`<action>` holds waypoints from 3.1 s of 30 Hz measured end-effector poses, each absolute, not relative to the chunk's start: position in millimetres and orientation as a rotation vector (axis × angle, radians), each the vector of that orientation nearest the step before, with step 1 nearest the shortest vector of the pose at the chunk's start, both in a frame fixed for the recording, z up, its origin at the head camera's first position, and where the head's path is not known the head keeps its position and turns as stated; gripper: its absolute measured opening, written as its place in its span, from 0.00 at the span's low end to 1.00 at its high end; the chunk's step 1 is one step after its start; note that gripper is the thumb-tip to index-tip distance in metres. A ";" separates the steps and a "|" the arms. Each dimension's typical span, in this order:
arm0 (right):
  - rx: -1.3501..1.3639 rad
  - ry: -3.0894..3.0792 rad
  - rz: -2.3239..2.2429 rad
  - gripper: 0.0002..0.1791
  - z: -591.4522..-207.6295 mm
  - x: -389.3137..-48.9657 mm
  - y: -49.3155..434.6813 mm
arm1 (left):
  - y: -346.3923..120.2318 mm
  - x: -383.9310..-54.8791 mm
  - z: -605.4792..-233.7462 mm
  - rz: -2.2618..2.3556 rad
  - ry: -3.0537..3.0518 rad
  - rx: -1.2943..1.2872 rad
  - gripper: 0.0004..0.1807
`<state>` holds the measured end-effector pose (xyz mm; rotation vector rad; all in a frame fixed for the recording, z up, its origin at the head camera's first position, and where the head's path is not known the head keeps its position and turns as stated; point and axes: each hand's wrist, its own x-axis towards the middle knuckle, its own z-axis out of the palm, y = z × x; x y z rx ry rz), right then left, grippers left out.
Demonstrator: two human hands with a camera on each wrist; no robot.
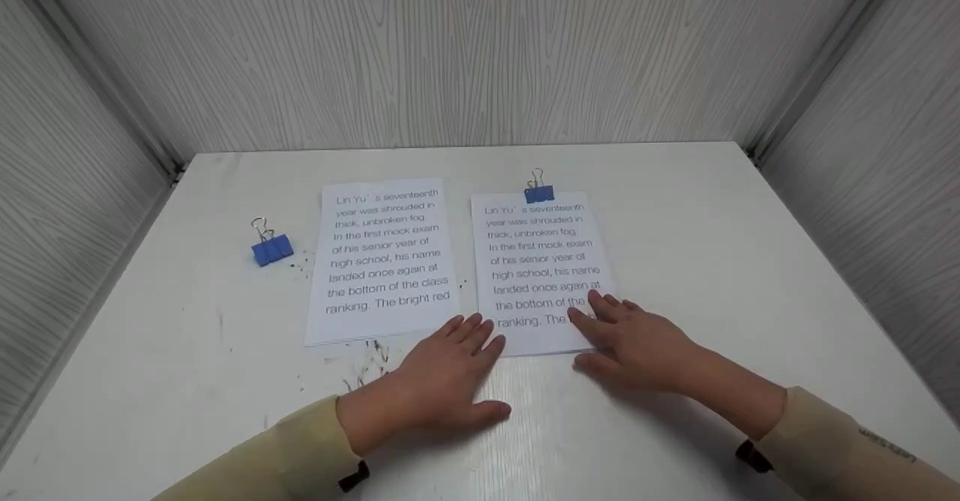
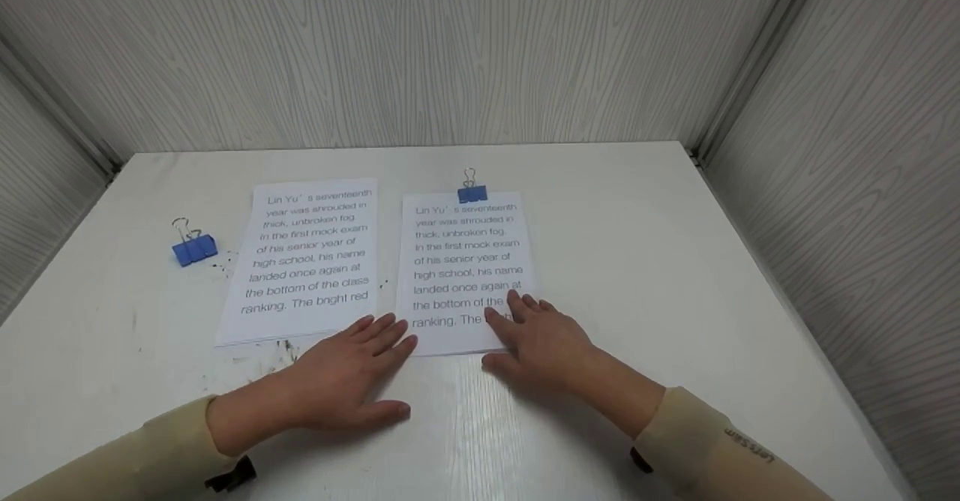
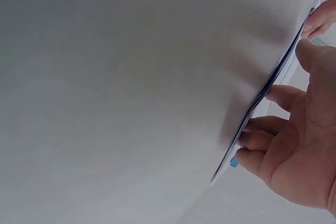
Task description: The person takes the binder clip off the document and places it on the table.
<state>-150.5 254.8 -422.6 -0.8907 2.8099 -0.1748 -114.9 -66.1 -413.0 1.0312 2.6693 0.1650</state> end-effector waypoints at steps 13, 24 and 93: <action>-0.980 2.791 -0.184 0.40 -420.4 -115.5 237.7 | -87.4 -81.7 -411.0 0.150 2.650 1.042 0.50; -0.940 2.764 -0.220 0.40 -414.6 -102.9 232.3 | -91.7 -76.4 -403.4 0.152 2.665 1.063 0.47; -1.011 2.786 -0.231 0.41 -410.8 -102.9 234.2 | -84.2 -309.6 -419.7 1.497 2.399 0.413 0.29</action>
